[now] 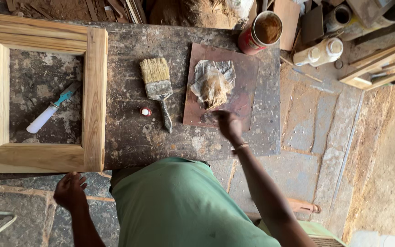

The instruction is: The person sands a rectangular wooden frame using a sanding block, focusing on the edges and corners. They rotate the frame to access different sides and occasionally use their fingers to smooth the surface.

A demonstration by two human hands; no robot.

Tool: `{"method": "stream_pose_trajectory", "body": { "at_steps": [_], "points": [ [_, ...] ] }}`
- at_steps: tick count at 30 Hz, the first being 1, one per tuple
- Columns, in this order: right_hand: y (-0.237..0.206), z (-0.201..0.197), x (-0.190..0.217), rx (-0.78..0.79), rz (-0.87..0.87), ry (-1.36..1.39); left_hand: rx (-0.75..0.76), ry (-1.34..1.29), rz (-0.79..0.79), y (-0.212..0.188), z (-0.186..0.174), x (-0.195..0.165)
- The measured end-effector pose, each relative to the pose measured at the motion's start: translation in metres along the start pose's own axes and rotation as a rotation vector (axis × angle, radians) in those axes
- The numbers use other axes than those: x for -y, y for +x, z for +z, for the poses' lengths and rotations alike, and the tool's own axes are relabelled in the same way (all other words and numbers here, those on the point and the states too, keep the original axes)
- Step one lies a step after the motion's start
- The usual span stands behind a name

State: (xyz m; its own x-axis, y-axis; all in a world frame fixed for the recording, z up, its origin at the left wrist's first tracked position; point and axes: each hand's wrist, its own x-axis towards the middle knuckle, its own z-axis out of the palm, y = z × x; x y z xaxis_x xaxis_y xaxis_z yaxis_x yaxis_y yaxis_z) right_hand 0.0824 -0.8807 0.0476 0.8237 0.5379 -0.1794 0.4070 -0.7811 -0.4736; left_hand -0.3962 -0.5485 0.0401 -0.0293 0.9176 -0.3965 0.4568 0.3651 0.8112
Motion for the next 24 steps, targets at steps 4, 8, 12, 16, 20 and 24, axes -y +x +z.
{"method": "stream_pose_trajectory", "body": {
  "at_steps": [4,8,12,16,20,24],
  "points": [
    [0.008,-0.028,-0.016,-0.313,-0.118,0.000,-0.007,0.035,-0.005,0.001,-0.005,0.005],
    [-0.031,-0.005,0.000,-0.624,-0.497,-0.433,0.022,0.005,-0.032,0.003,-0.008,0.015],
    [-0.056,-0.011,-0.008,-0.104,-0.304,-0.337,-0.054,0.037,-0.025,0.002,-0.013,0.026],
    [-0.001,-0.044,-0.050,-0.027,0.023,-0.361,-0.018,0.008,-0.061,0.003,-0.012,0.038],
    [0.040,-0.031,-0.059,-0.246,0.018,-0.168,0.015,0.011,-0.068,0.004,-0.019,0.049],
    [0.025,0.013,-0.023,-0.167,0.007,-0.174,-0.029,0.063,-0.096,-0.005,-0.025,0.060]
  ]
}}
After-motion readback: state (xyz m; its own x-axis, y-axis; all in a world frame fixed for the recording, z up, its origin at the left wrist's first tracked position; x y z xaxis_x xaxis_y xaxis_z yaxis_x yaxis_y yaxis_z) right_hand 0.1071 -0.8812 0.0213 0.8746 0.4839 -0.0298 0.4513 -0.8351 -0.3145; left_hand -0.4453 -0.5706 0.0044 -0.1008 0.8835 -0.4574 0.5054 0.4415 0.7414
